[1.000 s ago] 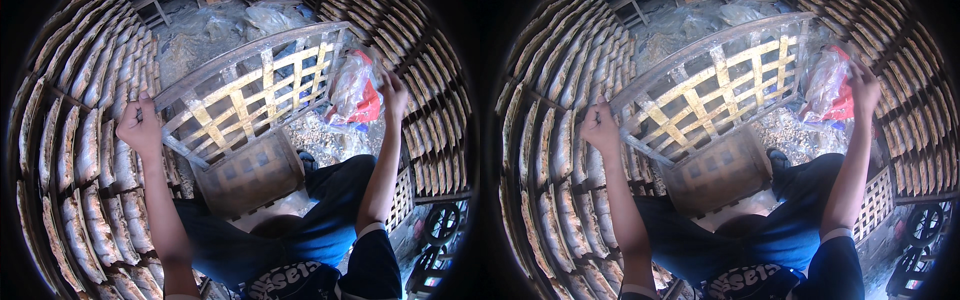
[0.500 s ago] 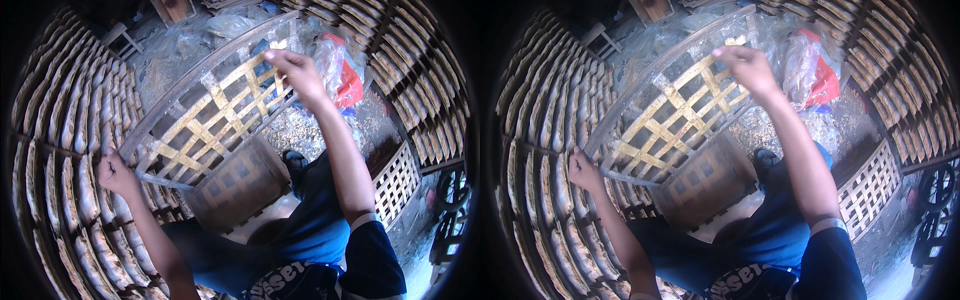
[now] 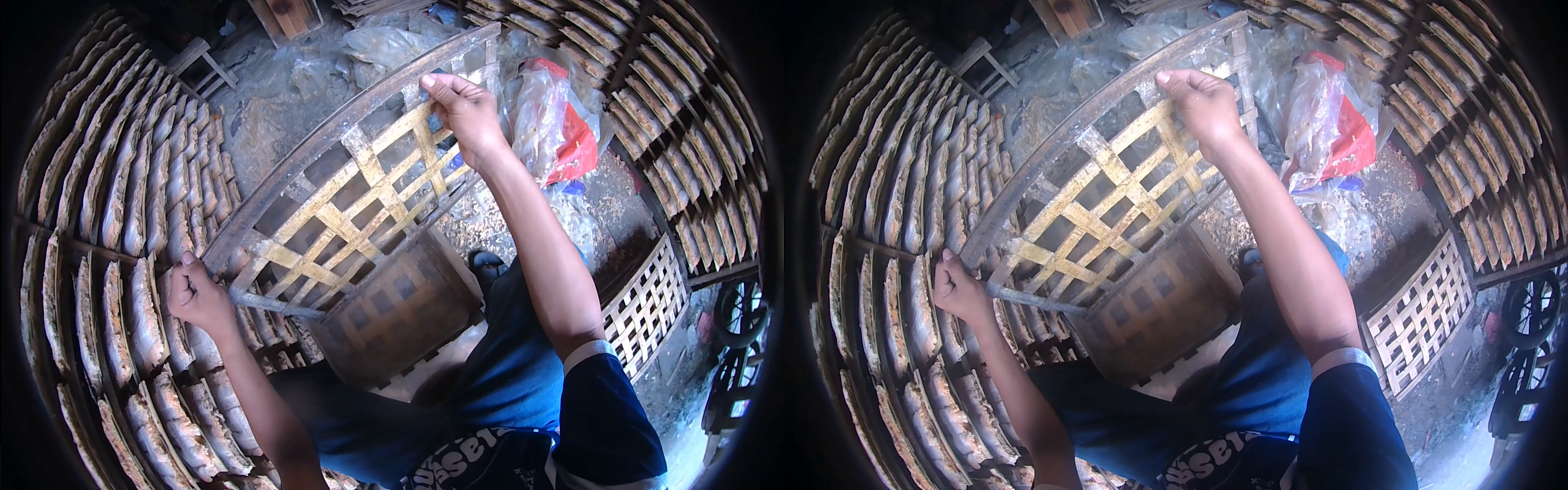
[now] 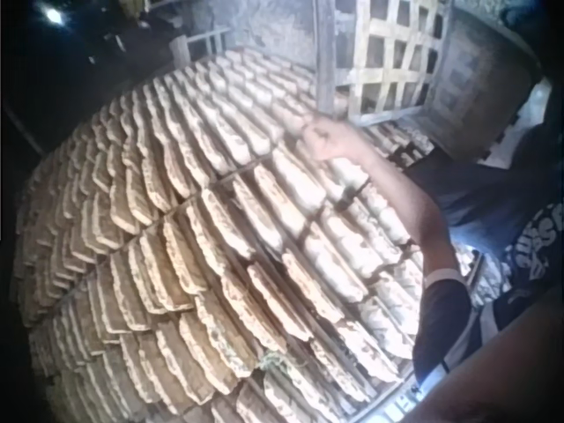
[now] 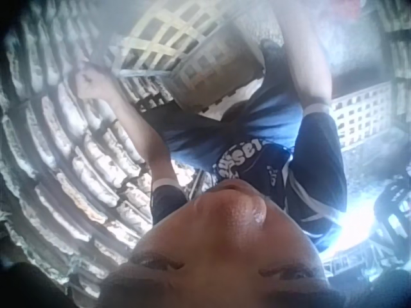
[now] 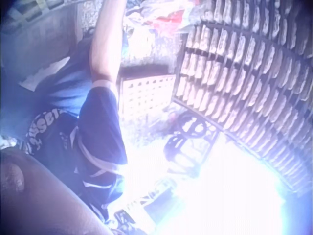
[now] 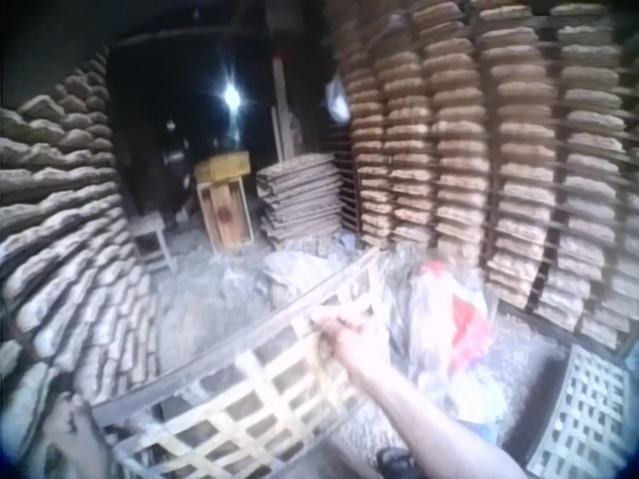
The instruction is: The person assembles a wooden lattice tray by hand, inserting small wooden slats into the frame and adjusting them. The person then places a plastic bag into the tray and continues assembling another tray in the same manner.
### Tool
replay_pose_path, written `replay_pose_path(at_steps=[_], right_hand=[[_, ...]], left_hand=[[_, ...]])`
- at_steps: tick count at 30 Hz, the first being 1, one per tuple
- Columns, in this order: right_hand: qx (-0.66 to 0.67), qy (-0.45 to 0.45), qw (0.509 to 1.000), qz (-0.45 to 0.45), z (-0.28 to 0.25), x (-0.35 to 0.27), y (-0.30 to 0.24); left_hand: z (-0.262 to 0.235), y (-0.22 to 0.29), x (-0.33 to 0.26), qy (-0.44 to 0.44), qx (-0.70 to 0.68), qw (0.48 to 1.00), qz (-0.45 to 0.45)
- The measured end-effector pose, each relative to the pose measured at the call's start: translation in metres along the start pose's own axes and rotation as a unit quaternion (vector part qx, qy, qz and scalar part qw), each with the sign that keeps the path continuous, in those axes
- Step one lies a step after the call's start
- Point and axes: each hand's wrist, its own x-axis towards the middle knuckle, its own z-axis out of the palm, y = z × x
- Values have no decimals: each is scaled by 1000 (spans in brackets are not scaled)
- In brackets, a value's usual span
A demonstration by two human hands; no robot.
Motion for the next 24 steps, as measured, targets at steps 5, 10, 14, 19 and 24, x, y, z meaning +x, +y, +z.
replay_pose_path(at_steps=[5, 10, 14, 19, 24], right_hand=[[-120, 22, 991, -56, -22, 1, -10], [-51, 247, 966, -62, -134, 15, -36], [-250, 386, 887, 34, -221, 24, -9], [-266, 155, 950, -41, -182, 4, -13], [-449, -97, 888, -20, -131, -12, -13]], left_hand=[[2, 0, -1, 0, 4, 1000, -1], [0, -6, 3, -1, 12, 1000, 12], [7, -1, 2, 1, 5, 1000, 11], [6, -10, 3, 16, 4, 1000, 10], [10, -8, 6, 8, 9, 1000, 16]])
